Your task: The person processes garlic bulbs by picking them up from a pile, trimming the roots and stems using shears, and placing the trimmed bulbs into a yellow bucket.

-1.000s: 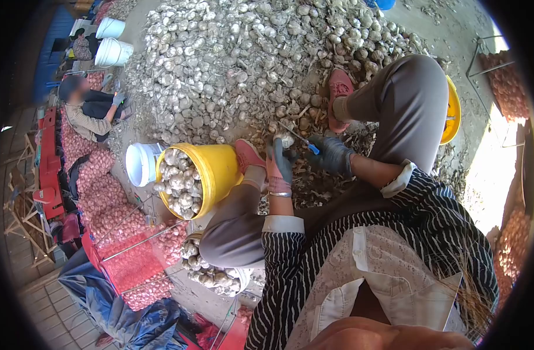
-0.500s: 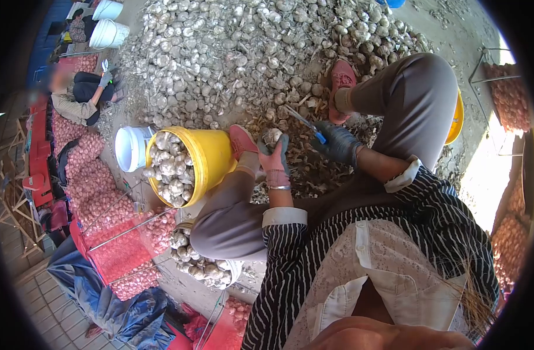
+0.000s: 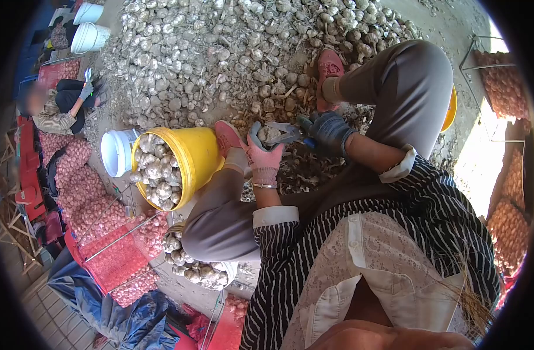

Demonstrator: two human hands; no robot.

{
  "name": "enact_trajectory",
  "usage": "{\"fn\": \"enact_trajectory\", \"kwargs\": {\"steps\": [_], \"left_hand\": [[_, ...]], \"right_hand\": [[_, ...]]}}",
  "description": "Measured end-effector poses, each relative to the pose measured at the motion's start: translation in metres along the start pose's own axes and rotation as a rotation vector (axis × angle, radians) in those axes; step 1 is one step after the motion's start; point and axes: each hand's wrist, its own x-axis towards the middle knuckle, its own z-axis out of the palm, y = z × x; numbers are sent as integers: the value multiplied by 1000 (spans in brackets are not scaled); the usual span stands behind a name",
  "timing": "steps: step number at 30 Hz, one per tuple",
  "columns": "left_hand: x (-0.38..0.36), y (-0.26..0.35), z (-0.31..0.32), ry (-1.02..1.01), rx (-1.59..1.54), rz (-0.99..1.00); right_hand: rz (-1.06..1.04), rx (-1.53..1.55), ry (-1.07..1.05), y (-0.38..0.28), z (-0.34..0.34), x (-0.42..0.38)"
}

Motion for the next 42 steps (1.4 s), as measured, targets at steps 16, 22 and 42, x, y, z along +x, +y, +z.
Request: {"fn": "enact_trajectory", "kwargs": {"steps": [16, 22, 42], "left_hand": [[-10, 0, 10, -86, -510, -275], [-11, -3, 11, -129, -341, -224], [-30, 10, 6, -321, -1077, -116]], "right_hand": [[14, 173, -64, -6, 10, -11], [56, 195, -213, -3, 21, -11], [274, 280, -270, 23, 56, 6]]}}
